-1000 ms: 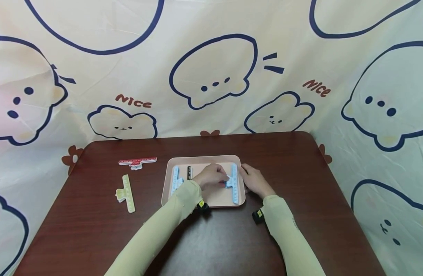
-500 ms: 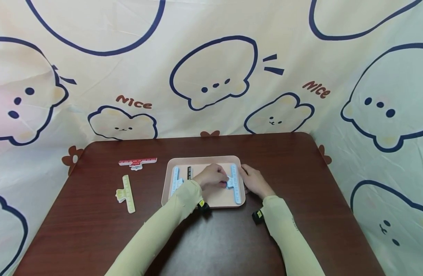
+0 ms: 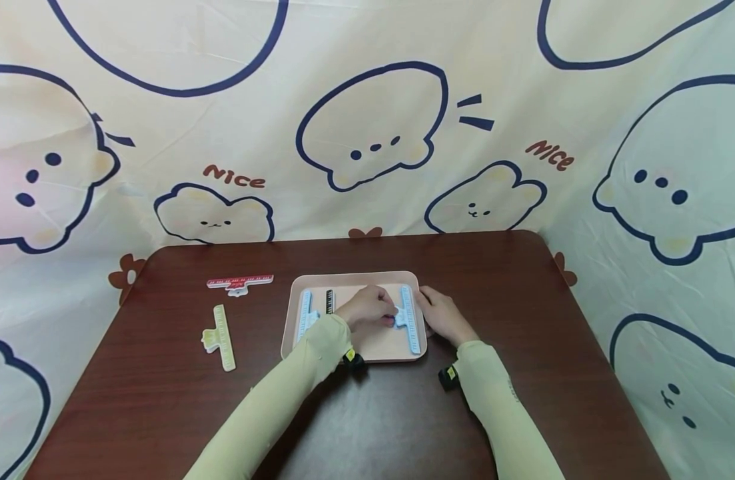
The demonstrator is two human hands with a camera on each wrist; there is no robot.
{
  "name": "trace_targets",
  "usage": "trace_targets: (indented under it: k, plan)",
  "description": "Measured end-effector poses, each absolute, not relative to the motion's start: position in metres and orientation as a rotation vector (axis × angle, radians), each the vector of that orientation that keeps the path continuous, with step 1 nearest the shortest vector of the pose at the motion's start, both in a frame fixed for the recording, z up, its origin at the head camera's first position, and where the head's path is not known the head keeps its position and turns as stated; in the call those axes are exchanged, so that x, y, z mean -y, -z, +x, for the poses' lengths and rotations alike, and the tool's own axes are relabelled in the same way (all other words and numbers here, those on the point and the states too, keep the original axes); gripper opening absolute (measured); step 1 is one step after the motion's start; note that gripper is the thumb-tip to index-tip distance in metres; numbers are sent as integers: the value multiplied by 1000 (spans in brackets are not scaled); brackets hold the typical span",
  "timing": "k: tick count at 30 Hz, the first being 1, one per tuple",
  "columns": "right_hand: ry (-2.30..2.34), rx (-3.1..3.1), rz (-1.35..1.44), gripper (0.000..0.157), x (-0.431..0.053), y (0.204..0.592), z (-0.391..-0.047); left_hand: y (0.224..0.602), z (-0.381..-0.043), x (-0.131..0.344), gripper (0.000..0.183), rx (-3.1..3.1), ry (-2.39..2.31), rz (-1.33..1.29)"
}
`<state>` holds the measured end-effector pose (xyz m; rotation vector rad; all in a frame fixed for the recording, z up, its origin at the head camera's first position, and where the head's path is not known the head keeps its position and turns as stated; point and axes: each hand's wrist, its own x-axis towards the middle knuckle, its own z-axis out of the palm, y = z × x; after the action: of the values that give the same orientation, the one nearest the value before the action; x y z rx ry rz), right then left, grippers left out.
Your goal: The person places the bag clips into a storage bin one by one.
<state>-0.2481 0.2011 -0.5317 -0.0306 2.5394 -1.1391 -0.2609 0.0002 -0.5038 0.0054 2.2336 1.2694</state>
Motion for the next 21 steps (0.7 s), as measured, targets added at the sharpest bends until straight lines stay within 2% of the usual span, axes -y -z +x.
trace_targets:
  k: [8,21]
  plan:
    - [1145,-2545,-29,59,-201,533,-249,504,-259,2,13,-2226,-1306,13]
    - [1134,-2544,-11,62,-202,534,-250,487,-246,26,17,-2331,-1285,172]
